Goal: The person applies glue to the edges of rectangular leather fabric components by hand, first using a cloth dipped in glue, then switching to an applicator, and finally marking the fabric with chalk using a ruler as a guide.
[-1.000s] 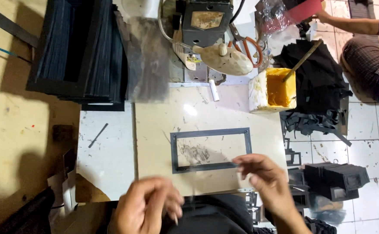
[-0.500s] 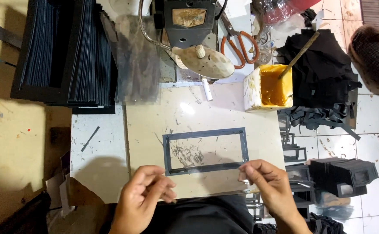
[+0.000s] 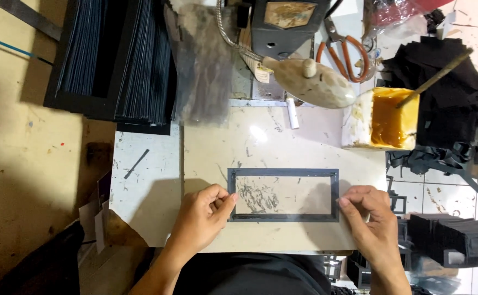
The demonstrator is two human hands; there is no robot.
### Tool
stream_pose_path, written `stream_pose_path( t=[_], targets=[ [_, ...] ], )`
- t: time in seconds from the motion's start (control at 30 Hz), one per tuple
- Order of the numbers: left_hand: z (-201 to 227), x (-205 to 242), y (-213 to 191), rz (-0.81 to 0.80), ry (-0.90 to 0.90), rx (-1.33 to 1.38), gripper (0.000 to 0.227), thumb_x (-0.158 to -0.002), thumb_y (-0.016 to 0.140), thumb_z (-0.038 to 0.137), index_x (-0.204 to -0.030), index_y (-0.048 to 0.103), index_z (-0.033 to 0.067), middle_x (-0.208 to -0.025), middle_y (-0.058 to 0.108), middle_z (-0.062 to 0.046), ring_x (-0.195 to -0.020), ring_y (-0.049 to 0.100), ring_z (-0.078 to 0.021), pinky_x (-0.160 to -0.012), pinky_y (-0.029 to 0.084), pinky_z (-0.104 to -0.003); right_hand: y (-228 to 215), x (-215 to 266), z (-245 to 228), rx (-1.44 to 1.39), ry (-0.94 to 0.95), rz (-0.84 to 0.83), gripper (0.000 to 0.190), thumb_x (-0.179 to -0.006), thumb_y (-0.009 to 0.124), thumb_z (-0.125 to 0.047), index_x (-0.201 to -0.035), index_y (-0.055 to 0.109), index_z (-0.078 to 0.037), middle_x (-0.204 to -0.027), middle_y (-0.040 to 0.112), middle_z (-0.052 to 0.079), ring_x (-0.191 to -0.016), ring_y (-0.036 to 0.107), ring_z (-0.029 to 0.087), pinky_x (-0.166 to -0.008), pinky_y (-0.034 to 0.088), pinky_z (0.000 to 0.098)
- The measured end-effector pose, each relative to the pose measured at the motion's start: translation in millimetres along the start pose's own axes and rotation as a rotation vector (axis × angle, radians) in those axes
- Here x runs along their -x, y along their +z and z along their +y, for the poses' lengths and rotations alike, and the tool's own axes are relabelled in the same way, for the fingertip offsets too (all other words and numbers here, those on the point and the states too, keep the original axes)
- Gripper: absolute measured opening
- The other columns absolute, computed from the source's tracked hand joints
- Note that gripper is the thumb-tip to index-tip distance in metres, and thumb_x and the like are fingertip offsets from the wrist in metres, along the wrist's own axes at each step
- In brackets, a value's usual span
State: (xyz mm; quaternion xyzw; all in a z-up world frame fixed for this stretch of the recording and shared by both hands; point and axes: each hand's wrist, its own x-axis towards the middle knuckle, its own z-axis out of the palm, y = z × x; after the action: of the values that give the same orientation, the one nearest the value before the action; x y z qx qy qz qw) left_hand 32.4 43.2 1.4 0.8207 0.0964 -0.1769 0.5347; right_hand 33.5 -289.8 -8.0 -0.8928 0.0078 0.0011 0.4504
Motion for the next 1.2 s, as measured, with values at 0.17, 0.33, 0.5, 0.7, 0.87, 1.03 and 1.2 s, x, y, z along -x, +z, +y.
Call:
stream_pose_path(
  t=[0.17, 0.33, 0.5, 0.7, 0.87, 1.03, 1.2],
  targets=[
    [9.3, -8.4, -1.9, 0.019, -0.006, -0.111, 0.027, -0.093, 0.072, 0.022, -0.072, 0.066, 0.0054, -0.051, 0.064, -0.002, -0.036, 0.049, -0.0083, -0.036, 0.035, -0.027, 5.7, -2.9, -0.9, 0.073, 0.037, 0.038, 0.008, -0.088, 0.075, -0.012, -0.092, 0.074, -0.005, -0.108, 0.064, 0.004, -0.105, 0.046, 0.019, -0.093, 0.04, 0.0306],
    [9.7, -13.3, -1.5, 0.011, -0.066, -0.16, 0.028, -0.092, 0.073, 0.024, -0.072, 0.065, 0.0056, -0.048, 0.064, -0.004, -0.035, 0.051, -0.0093, -0.036, 0.036, -0.029, 9.3, -3.9, -1.4, 0.155, 0.015, 0.075, 0.009, -0.088, 0.077, -0.014, -0.089, 0.073, -0.006, -0.109, 0.063, 0.004, -0.107, 0.046, 0.02, -0.097, 0.038, 0.0325],
    [7.4, -14.4, -0.4, 0.04, -0.032, -0.164, 0.027, -0.091, 0.074, 0.023, -0.072, 0.065, 0.005, -0.049, 0.066, -0.005, -0.034, 0.054, -0.0105, -0.036, 0.038, -0.03, 12.4, -4.6, -6.2, 0.195, 0.006, 0.088, 0.011, -0.085, 0.078, -0.014, -0.083, 0.071, -0.006, -0.108, 0.062, 0.005, -0.109, 0.045, 0.022, -0.098, 0.037, 0.0356],
    [2.7, -15.3, 1.8, 0.047, -0.022, -0.165, 0.026, -0.091, 0.074, 0.021, -0.073, 0.065, 0.0047, -0.052, 0.068, -0.006, -0.038, 0.059, -0.0105, -0.037, 0.042, -0.028, 13.5, -5.0, -7.9, 0.217, 0.005, 0.099, 0.012, -0.084, 0.078, -0.014, -0.08, 0.071, -0.005, -0.107, 0.062, 0.006, -0.109, 0.046, 0.023, -0.098, 0.037, 0.037],
    [9.5, -13.5, 3.2, 0.053, -0.002, -0.126, 0.026, -0.089, 0.074, 0.02, -0.072, 0.065, 0.0034, -0.052, 0.067, -0.004, -0.04, 0.061, -0.0083, -0.037, 0.044, -0.026, 12.8, -7.2, -3.2, 0.232, -0.009, 0.09, 0.011, -0.081, 0.079, -0.014, -0.077, 0.074, -0.006, -0.107, 0.062, 0.008, -0.109, 0.045, 0.024, -0.093, 0.038, 0.0388],
    [10.9, -14.0, 4.9, 0.025, -0.166, -0.062, 0.028, -0.089, 0.073, 0.02, -0.07, 0.065, 0.0022, -0.046, 0.062, -0.005, -0.039, 0.057, -0.0099, -0.037, 0.041, -0.027, 12.6, -8.6, -1.5, 0.182, 0.002, 0.079, 0.013, -0.082, 0.079, -0.016, -0.076, 0.074, -0.005, -0.106, 0.06, 0.007, -0.106, 0.045, 0.024, -0.09, 0.039, 0.0375],
    [16.2, -15.0, 4.4, 0.015, -0.262, -0.087, 0.029, -0.09, 0.074, 0.023, -0.07, 0.067, 0.0034, -0.046, 0.061, -0.004, -0.039, 0.056, -0.0093, -0.038, 0.042, -0.026, 13.2, -9.3, -1.0, 0.195, 0.015, 0.077, 0.014, -0.081, 0.079, -0.015, -0.075, 0.073, -0.005, -0.104, 0.06, 0.007, -0.104, 0.045, 0.024, -0.088, 0.04, 0.0379]
  ],
)
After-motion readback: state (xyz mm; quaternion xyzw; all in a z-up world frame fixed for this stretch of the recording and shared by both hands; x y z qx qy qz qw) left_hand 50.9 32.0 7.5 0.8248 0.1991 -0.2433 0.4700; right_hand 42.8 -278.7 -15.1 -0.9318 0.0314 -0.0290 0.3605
